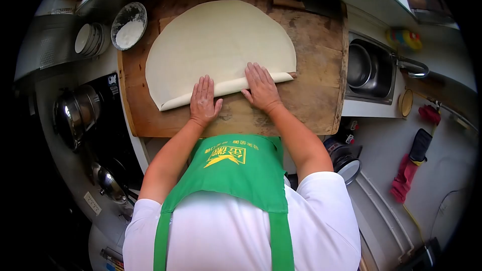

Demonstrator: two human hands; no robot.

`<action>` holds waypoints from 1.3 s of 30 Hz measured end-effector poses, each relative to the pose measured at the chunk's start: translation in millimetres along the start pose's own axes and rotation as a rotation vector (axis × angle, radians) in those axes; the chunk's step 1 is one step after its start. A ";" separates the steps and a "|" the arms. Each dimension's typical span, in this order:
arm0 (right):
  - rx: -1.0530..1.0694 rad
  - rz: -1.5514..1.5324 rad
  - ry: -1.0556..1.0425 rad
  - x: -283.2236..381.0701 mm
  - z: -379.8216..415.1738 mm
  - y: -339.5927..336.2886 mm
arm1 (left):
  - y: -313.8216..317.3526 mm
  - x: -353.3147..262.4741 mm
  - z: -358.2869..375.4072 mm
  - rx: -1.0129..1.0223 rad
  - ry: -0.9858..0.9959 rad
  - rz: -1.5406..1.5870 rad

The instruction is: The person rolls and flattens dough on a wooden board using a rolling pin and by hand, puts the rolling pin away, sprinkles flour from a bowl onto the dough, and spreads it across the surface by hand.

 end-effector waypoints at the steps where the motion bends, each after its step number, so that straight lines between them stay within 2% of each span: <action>1: 0.004 -0.001 0.009 -3.2 -6.8 1.6 | 0.6 1.4 -7.4 0.007 0.005 0.004; 3: -0.051 0.147 -0.042 -11.3 -41.7 0.1 | -8.5 12.0 -36.3 -0.009 -0.076 -0.020; 4: 0.021 0.170 -0.008 -19.7 -72.2 -6.0 | -23.1 23.5 -64.2 0.028 -0.168 0.005; 5: -0.013 0.212 0.039 -25.4 -104.5 -10.6 | -36.8 35.6 -91.7 -0.052 -0.274 -0.059; 7: -0.089 0.240 0.222 -38.9 -161.7 -19.9 | -66.5 70.1 -136.7 -0.218 -0.325 -0.188; 8: -0.128 0.218 0.331 -45.5 -183.0 -30.5 | -71.9 89.9 -146.3 -0.317 -0.282 -0.260; 9: -0.143 0.227 0.335 -46.9 -188.8 -42.7 | -80.1 101.8 -146.9 -0.396 -0.222 -0.177; 11: -0.390 0.015 0.152 -29.0 -173.0 -57.7 | -89.5 102.0 -128.6 -0.324 -0.090 -0.182; 13: -0.354 0.000 0.129 -25.7 -133.9 -50.5 | -63.3 106.3 -93.1 -0.226 0.035 -0.114; 14: -0.219 0.068 0.077 -31.6 -107.7 -33.0 | -45.7 111.7 -77.1 -0.088 -0.032 -0.130; 15: -0.073 0.128 0.032 -25.6 -97.8 -30.6 | -47.5 112.3 -72.9 -0.085 -0.043 -0.044; 17: -0.062 0.146 0.038 -37.5 -110.3 -26.0 | -45.1 121.4 -87.6 -0.034 -0.084 -0.021; 19: -0.007 0.234 0.043 -43.7 -155.1 -42.2 | -78.5 123.6 -125.5 -0.126 -0.223 -0.132; 21: -0.144 0.153 0.085 -64.5 -203.3 -32.4 | -81.8 156.3 -152.1 -0.306 -0.247 -0.138; 22: -0.153 0.157 0.095 -63.3 -217.2 -42.6 | -92.5 161.5 -155.9 -0.290 -0.161 -0.157; 24: -0.234 -0.112 0.076 -61.2 -229.1 -60.0 | -100.1 166.7 -143.9 -0.259 -0.069 -0.176; 25: -0.238 -0.113 0.085 -59.4 -224.3 -59.5 | -94.5 169.3 -134.6 -0.149 0.020 -0.184; 26: -0.135 -0.048 -0.013 -55.9 -217.2 -57.9 | -89.3 171.3 -126.9 -0.041 0.111 -0.192; 27: -0.033 0.017 -0.110 -55.1 -210.6 -55.0 | -86.1 174.5 -118.4 -0.040 0.124 -0.197; 28: -0.098 0.058 -0.200 -59.5 -198.8 -44.5 | -82.0 178.6 -109.1 -0.051 0.080 -0.230; 33: -0.128 0.115 -0.184 -90.1 -164.3 -32.7 | -61.3 188.8 -99.3 -0.093 0.056 -0.239; 35: -0.154 0.102 -0.191 -97.4 -150.8 -34.9 | -57.5 178.1 -104.0 -0.013 0.058 -0.270; 39: -0.198 0.081 -0.086 -138.0 -93.7 -68.4 | -48.1 111.3 -132.1 -0.041 0.132 -0.260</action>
Point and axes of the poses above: each hand's wrist, its own z-axis away from the middle knuckle, its own y-axis out of the palm, x = y × z, the point moved 1 cm from there along -z, towards the middle knuckle, and after that the axes turned 3 degrees about x, right-handed, at the moved point
